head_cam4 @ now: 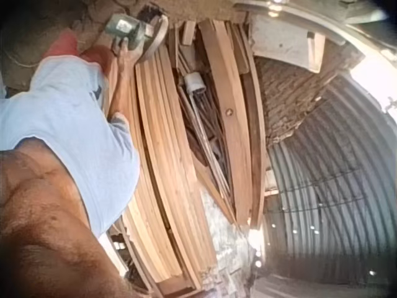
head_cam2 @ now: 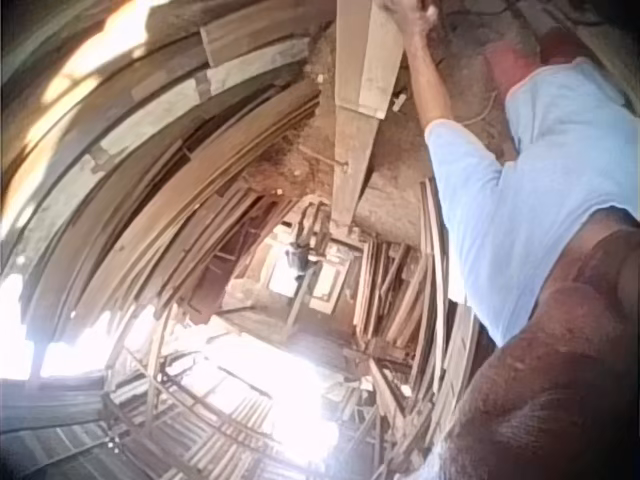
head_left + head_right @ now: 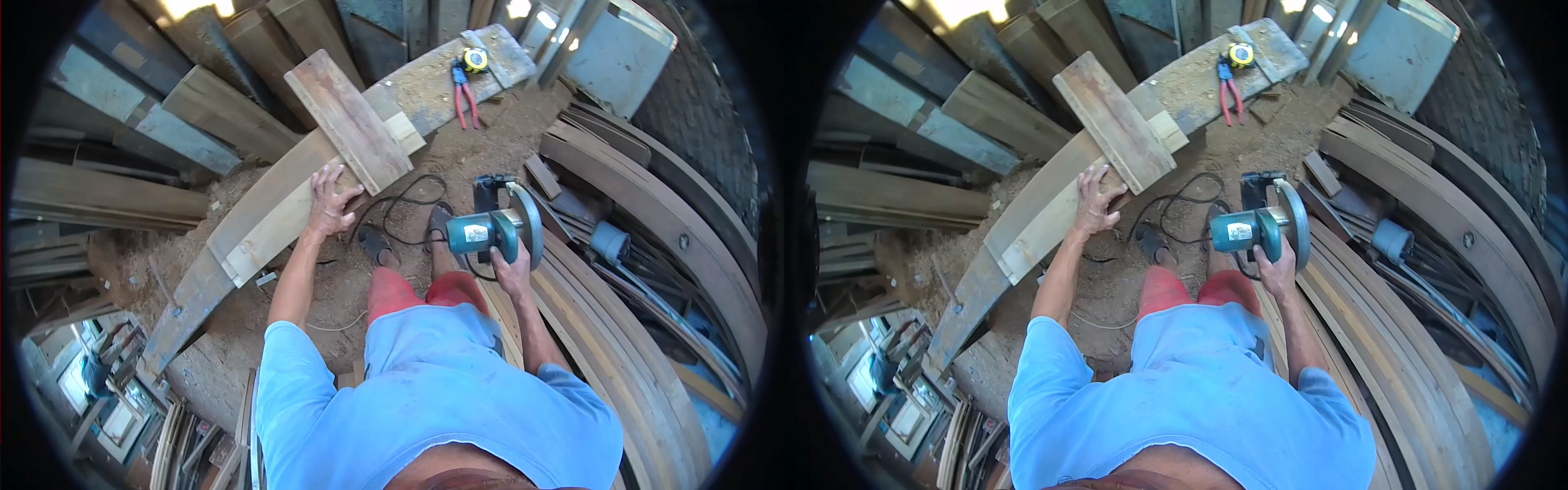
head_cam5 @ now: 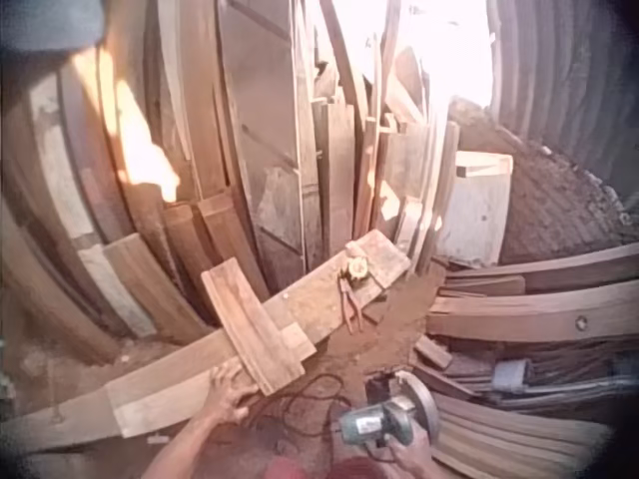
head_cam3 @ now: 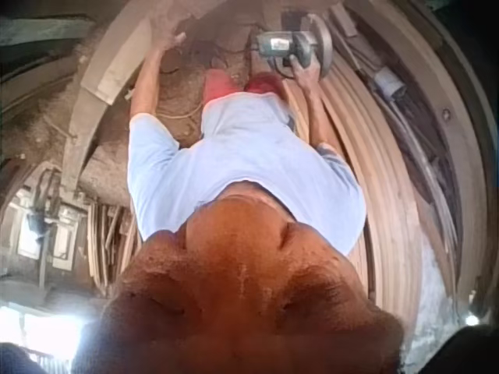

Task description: The person uses a circular saw to cut a wooden plank, uses a chisel and hammer to carve a joint, measures the wood with a tape measure, and fits two wooden pieces together.

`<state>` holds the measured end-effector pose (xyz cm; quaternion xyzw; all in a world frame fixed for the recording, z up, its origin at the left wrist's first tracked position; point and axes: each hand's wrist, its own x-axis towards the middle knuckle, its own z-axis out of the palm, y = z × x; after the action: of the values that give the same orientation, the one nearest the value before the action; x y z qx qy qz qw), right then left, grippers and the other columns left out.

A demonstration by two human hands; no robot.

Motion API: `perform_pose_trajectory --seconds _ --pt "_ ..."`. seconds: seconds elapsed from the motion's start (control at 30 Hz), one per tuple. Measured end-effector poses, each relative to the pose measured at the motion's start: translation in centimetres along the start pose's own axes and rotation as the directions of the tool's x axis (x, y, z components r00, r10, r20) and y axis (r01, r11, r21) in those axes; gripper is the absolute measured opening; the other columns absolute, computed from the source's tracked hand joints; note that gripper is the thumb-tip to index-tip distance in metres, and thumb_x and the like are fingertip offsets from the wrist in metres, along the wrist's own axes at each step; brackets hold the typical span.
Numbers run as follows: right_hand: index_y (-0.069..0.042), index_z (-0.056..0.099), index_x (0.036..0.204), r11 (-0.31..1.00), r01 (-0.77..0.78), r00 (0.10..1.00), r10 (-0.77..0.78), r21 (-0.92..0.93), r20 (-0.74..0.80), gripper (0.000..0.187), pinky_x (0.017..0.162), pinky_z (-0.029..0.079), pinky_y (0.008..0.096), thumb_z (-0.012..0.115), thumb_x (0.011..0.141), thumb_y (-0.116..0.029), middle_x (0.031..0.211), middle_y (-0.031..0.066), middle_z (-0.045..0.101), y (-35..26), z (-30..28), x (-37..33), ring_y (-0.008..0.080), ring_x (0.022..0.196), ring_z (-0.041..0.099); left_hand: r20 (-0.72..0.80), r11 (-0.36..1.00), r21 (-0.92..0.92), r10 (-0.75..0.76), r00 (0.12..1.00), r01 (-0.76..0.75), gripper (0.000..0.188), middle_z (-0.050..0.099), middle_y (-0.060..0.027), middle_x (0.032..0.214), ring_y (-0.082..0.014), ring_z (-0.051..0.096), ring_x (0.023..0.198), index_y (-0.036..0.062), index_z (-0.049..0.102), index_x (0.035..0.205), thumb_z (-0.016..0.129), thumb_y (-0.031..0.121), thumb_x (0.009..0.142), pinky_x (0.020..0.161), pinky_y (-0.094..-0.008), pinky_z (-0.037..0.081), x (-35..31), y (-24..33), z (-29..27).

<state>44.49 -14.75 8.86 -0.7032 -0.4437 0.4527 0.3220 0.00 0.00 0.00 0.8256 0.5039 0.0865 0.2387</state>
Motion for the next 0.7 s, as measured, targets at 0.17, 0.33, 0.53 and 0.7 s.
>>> perform_pose_trajectory --seconds 0.17,0.33,0.53,0.7 --pt "0.005 0.069 0.111 0.809 -0.498 0.838 0.541 -0.312 0.065 0.035 0.081 0.055 0.0419 0.077 0.084 -0.016 0.095 0.019 0.073 0.1 -1.6 4.7 0.0272 0.086 0.07 -0.072 0.999 0.015 0.051 0.996 -0.05 0.075 0.038 -0.0144 0.161 -0.0476 0.023 0.153 0.0337 0.072 0.128 0.087 0.018 0.056 0.127 -0.066 0.012 0.5 -1.1 0.1" --pt "0.003 0.068 0.119 0.922 -0.381 0.92 0.386 -0.07 0.07 0.037 0.075 0.055 0.0357 0.074 0.086 -0.012 0.094 0.0091 0.072 -4.7 -2.0 1.8 0.018 0.081 0.067 -0.079 1.0 0.012 0.021 0.997 -0.02 0.073 0.036 -0.0136 0.162 -0.046 0.021 0.154 0.0313 0.073 0.126 0.087 0.018 0.056 0.128 -0.0646 0.011 0.6 -0.5 0.4" --pt "0.002 0.066 0.12 0.956 -0.278 0.946 0.256 0.09 0.2 0.037 0.069 0.05 0.0296 0.075 0.085 -0.009 0.087 0.0015 0.065 -11.5 -0.8 3.1 0.0107 0.076 0.059 -0.042 0.999 0.042 0.017 0.999 -0.015 0.072 0.035 -0.0139 0.161 -0.046 0.022 0.154 0.032 0.073 0.125 0.087 0.019 0.056 0.128 -0.0646 0.011 0.5 -0.2 0.0" --pt "0.003 0.066 0.119 0.989 -0.107 0.959 0.076 0.102 0.272 0.038 0.079 0.051 0.0325 0.076 0.086 -0.011 0.093 0.0036 0.066 -16.5 2.4 5.5 0.0134 0.085 0.061 -0.031 0.999 0.035 0.007 0.999 -0.006 0.073 0.034 -0.0138 0.161 -0.0454 0.021 0.154 0.0334 0.072 0.127 0.087 0.019 0.057 0.128 -0.0645 0.011 0.7 0.0 -0.2"
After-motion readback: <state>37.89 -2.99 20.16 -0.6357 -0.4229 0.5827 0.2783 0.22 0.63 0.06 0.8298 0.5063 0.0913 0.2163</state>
